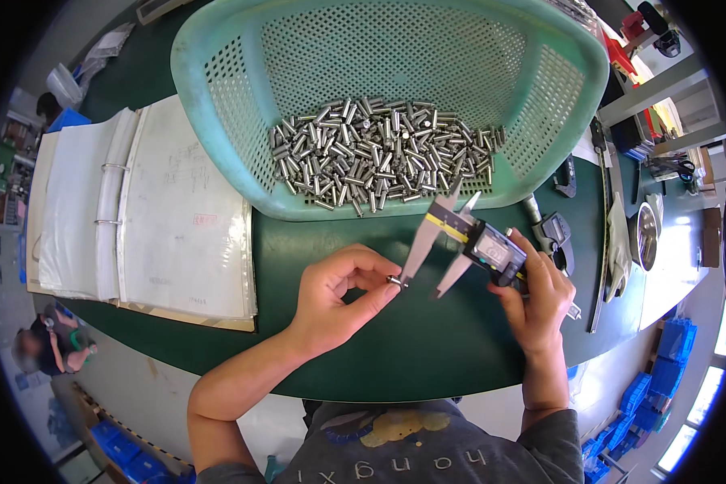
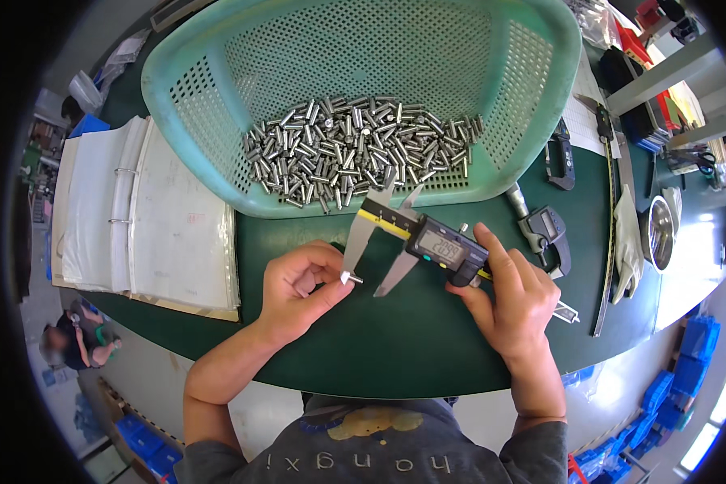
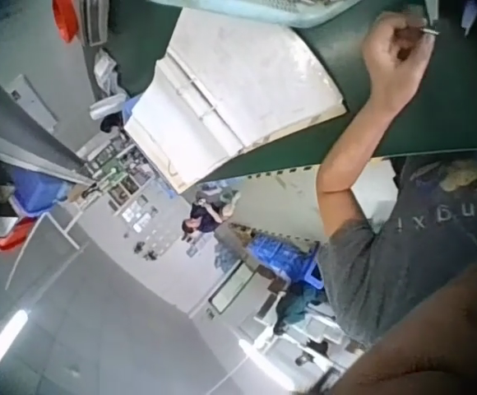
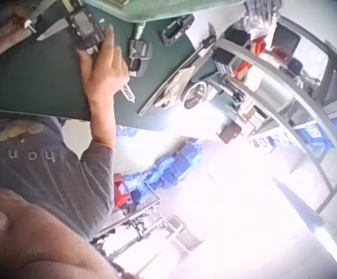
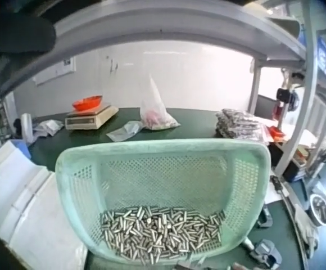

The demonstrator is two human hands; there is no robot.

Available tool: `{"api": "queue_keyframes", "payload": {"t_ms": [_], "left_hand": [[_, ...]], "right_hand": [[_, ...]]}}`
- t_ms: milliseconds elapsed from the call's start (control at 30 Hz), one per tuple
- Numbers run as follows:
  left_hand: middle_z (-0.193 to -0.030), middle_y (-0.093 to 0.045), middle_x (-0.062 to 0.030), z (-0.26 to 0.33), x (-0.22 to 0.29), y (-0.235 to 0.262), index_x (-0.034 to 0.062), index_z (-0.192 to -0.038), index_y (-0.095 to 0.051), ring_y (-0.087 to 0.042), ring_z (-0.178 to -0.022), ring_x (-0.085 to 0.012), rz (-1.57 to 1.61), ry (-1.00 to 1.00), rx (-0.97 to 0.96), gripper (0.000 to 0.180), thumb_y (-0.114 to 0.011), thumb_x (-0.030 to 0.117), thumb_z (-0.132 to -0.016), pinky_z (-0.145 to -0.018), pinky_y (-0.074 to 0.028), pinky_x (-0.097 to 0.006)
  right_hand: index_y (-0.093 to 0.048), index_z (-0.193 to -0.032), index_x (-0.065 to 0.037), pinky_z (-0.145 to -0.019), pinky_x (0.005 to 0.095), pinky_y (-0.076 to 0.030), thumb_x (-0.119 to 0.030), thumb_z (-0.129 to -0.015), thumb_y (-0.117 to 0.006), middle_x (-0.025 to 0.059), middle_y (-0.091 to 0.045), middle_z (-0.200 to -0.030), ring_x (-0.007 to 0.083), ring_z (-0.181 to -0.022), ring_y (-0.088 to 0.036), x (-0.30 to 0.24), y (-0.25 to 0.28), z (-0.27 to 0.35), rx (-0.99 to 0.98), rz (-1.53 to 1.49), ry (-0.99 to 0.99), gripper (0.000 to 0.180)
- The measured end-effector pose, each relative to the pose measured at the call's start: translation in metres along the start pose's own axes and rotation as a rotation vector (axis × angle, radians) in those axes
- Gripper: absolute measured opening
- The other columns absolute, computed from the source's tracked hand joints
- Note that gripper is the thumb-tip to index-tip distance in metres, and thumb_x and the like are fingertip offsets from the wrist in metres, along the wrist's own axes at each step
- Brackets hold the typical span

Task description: Measuring small cylindrical metal parts using a digital caliper.

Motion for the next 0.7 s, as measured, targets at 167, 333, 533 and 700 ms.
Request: {"api": "queue_keyframes", "payload": {"t_ms": [167,333,533,700], "left_hand": [[-0.088,-0.058,-0.0044,0.0,-0.002,0.001,-0.0029,-0.095,-0.057,-0.058,-0.08,-0.0086,0.063,0.016,0.019,0.015,-0.062,-0.002,-0.082,-0.071,-0.048,-0.022],[-0.089,-0.058,-0.0042,0.001,-0.003,0.002,-0.003,-0.096,-0.056,-0.058,-0.08,-0.0082,0.081,0.033,0.019,0.016,-0.062,-0.002,-0.082,-0.071,-0.048,-0.022],[-0.089,-0.059,-0.0048,0.001,-0.002,0.003,-0.0041,-0.095,-0.056,-0.057,-0.079,-0.0078,0.133,0.038,0.071,0.015,-0.062,-0.002,-0.081,-0.071,-0.047,-0.022],[-0.089,-0.059,-0.0054,0.003,-0.001,0.004,-0.0046,-0.095,-0.056,-0.057,-0.078,-0.0082,0.136,0.036,0.097,0.016,-0.062,-0.003,-0.081,-0.07,-0.047,-0.022]], "right_hand": [[-0.05,-0.123,0.001,-0.047,0.0319,-0.04,-0.022,-0.068,-0.069,0.0067,-0.048,-0.066,0.0216,-0.052,-0.049,-0.008,-0.006,0.0,-0.073,-0.013,0.054,0.062],[-0.05,-0.123,0.002,-0.048,0.0319,-0.041,-0.018,-0.067,-0.069,0.007,-0.049,-0.067,0.0216,-0.053,-0.05,-0.016,-0.01,0.003,-0.119,-0.021,0.049,0.063],[-0.05,-0.122,0.003,-0.048,0.0315,-0.041,-0.018,-0.066,-0.069,0.0072,-0.05,-0.067,0.0215,-0.053,-0.051,-0.016,-0.015,0.003,-0.138,-0.052,0.044,0.062],[-0.051,-0.12,0.003,-0.048,0.0313,-0.042,-0.017,-0.067,-0.07,0.0082,-0.052,-0.068,0.0217,-0.053,-0.053,-0.016,-0.017,0.002,-0.164,-0.087,0.025,0.059]]}}
Point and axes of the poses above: each hand's wrist, its own z-axis away from the middle knuckle, its own y-axis out of the back of the hand, x = y × z, the point moved 7 cm from there along -z, towards the middle knuckle
